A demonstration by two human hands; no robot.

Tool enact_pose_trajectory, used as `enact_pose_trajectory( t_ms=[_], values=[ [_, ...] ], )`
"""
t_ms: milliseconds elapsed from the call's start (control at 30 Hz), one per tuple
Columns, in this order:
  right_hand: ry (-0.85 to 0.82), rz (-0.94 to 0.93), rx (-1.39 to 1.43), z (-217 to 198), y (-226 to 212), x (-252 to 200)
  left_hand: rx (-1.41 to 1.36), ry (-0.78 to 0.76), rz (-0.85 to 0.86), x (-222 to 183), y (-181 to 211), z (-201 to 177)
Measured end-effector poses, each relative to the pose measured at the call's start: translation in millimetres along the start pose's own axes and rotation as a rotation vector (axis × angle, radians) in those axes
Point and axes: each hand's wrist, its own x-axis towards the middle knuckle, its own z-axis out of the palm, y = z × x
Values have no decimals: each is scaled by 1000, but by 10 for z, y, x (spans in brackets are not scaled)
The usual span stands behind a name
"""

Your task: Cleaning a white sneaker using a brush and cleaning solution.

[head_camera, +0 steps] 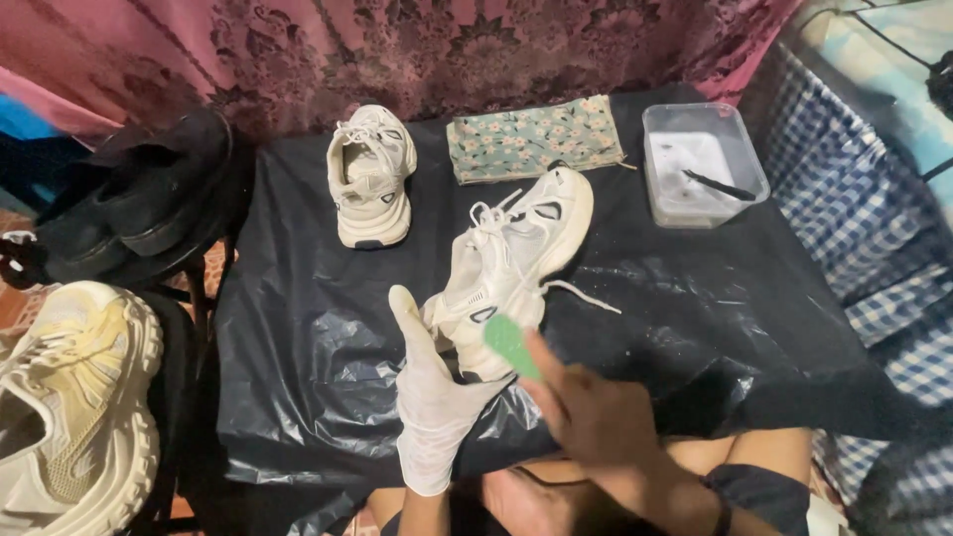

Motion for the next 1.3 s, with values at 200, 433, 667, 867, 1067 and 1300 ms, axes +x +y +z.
enact_pose_trajectory(
  t_ms=[200,433,667,867,1067,1300],
  values=[
    [-89,-83,106,-29,-194,-89,-132,-78,15,26,0,-17],
    [194,-14,-51,85,278,307,-41,-4,-3,-7,113,-30],
    [-252,49,143,-56,-137,-31,-104,-17,116,20,-33,23],
    [59,-3,10,101,158,169,-39,14,30,14,68,-14],
    [34,154,83,137,247,131,-63,30,34,18,87,-50],
    [107,-94,96,-42,110,-5,-102,50,125,22,-54,14]
  ],
)
